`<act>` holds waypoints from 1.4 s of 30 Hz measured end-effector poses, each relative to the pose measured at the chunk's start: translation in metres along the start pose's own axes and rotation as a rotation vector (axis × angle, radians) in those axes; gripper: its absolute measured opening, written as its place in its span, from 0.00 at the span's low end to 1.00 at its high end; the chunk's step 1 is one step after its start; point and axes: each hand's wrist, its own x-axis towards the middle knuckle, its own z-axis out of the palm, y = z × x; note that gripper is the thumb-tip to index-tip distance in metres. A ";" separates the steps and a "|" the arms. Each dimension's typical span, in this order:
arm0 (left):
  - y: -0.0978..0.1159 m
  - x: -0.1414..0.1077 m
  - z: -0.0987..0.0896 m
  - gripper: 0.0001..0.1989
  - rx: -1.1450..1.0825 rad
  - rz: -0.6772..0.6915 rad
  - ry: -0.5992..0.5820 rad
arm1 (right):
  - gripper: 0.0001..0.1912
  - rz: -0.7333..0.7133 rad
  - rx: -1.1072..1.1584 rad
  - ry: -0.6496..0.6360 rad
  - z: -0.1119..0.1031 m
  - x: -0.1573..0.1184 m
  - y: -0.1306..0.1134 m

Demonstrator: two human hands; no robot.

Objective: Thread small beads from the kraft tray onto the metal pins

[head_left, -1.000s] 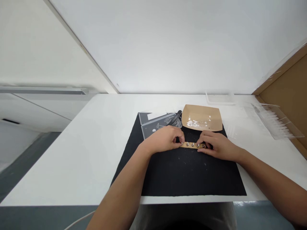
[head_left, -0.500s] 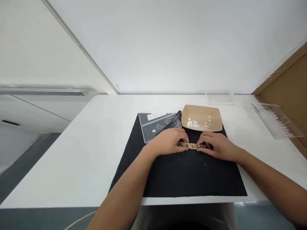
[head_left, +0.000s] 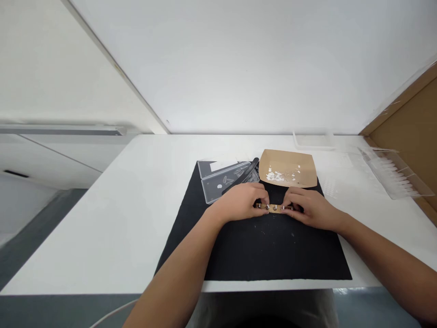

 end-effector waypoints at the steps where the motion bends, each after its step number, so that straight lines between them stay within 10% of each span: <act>1: 0.000 0.000 0.000 0.04 0.000 -0.003 -0.003 | 0.06 0.001 0.004 -0.006 -0.001 0.000 0.000; 8: 0.000 0.000 0.001 0.05 0.003 -0.001 -0.012 | 0.11 -0.097 -0.092 -0.055 -0.014 0.001 -0.007; 13: 0.000 0.001 0.002 0.07 -0.007 -0.016 -0.033 | 0.06 -0.217 -0.302 0.204 -0.044 -0.011 0.003; 22: 0.001 0.001 0.005 0.11 0.001 -0.005 -0.057 | 0.09 0.382 -0.612 0.590 -0.101 -0.032 0.071; 27: 0.002 0.001 0.004 0.11 -0.002 -0.004 -0.066 | 0.09 0.616 -0.476 0.333 -0.120 -0.047 0.088; 42: 0.001 0.005 0.007 0.10 -0.005 0.011 -0.064 | 0.13 0.675 -0.270 -0.082 -0.115 -0.065 0.094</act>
